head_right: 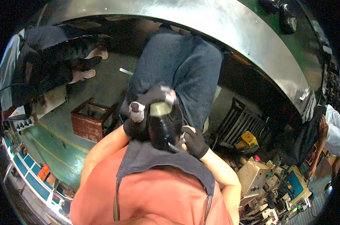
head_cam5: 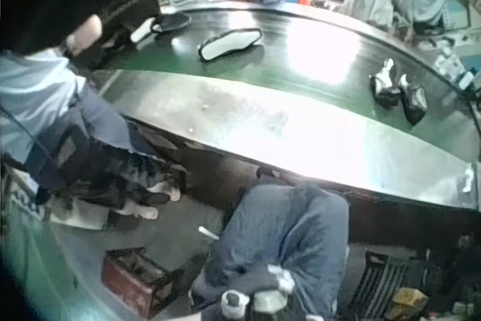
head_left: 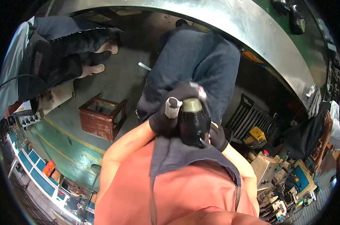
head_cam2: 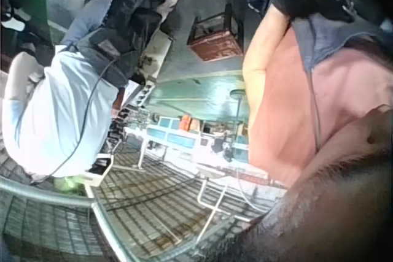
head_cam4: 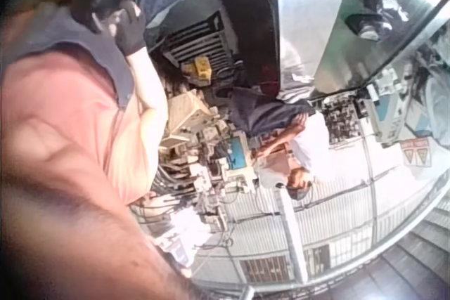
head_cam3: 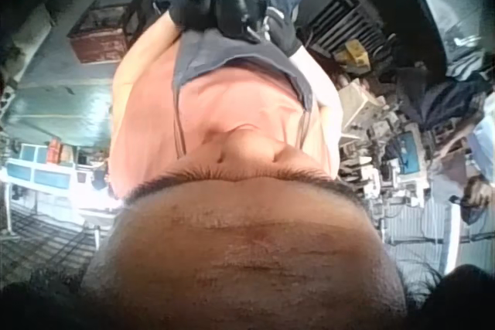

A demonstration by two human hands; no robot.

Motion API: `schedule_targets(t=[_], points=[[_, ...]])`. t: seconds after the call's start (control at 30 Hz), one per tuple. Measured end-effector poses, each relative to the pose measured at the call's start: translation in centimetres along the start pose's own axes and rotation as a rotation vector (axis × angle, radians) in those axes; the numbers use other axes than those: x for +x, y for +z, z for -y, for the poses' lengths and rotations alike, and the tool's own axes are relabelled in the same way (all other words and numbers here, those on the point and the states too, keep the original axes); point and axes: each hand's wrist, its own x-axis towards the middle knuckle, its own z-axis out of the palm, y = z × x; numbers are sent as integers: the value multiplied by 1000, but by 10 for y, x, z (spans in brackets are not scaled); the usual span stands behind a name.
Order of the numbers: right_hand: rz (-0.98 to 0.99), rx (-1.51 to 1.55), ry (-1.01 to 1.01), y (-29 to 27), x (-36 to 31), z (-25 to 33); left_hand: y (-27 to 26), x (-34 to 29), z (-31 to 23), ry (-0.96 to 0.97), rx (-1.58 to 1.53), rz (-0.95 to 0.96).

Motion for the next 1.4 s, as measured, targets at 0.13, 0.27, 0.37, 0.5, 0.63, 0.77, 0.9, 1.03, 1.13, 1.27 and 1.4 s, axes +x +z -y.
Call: schedule_targets(t=[0.13, 0.27, 0.37, 0.5, 0.63, 0.77, 0.9, 1.03, 1.13, 1.27, 1.4], points=[[-75, 138, 288, -15, 51, 18, -25, 9, 56, -576, -655, -263], [-301, 628, 680, -65, 118, 52, -36, 66, 48, -597, 119, -223], [-244, 887, 884, -83, 139, 19, -29, 92, 34, -601, 739, -161], [-327, 719, 847, -60, 125, -30, 16, 64, 68, -198, 1145, -171], [-272, 803, 818, -65, 123, -39, -30, 62, 71, -399, 388, -101], [-316, 849, 726, -54, 119, -50, 12, 50, 80, 42, 949, -332], [-329, 857, 800, -27, 114, -45, -3, 91, 54, -284, 1082, -134], [-194, 725, 730, -40, 104, -44, -13, 82, 61, -263, 835, -265], [89, 465, 663, -90, 107, -47, -5, 52, 62, -87, 748, -125], [349, -156, 448, -130, 128, -32, 12, 35, 89, -41, 653, -43], [311, -700, 275, -124, 136, -24, 12, 35, 93, -48, 745, -55]])
